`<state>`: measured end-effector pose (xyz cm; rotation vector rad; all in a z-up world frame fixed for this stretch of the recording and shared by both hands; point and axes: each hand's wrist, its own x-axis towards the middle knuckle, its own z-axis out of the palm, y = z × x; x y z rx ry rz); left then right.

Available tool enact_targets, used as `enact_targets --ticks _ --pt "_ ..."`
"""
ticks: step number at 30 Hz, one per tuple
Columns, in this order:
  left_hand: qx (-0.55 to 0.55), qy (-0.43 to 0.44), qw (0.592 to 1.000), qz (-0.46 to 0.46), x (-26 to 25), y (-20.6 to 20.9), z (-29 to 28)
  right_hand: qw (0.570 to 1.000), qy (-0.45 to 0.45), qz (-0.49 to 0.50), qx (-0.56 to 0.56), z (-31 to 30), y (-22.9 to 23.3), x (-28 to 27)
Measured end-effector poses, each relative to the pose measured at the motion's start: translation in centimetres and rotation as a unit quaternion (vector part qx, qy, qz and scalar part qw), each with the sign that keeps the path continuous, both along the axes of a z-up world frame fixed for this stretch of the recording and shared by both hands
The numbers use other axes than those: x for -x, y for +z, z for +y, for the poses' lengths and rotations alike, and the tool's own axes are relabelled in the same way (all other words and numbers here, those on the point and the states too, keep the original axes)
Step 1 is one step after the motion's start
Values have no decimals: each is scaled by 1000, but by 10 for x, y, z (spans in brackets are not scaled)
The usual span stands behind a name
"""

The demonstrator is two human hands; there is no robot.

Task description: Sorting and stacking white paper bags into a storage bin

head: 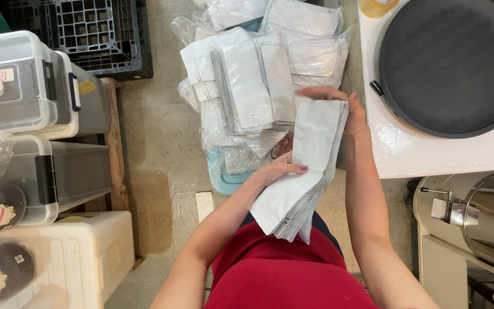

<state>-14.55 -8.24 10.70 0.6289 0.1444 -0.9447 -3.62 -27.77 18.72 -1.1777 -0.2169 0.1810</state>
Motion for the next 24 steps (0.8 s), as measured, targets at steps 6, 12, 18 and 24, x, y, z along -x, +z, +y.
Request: enact_targets --ticks 6,12,18,24 --pt "-2 22 1000 12 -2 -13 3 998 65 -2 9 -10 -32 5" --pt "-101 146 981 -84 -41 -41 1 957 -221 176 -66 25 -32 28" --pt "-308 338 864 -211 -74 -51 33 925 3 363 115 63 4 74" --pt "-341 336 844 -240 -77 -70 47 938 22 282 200 82 -34 76"
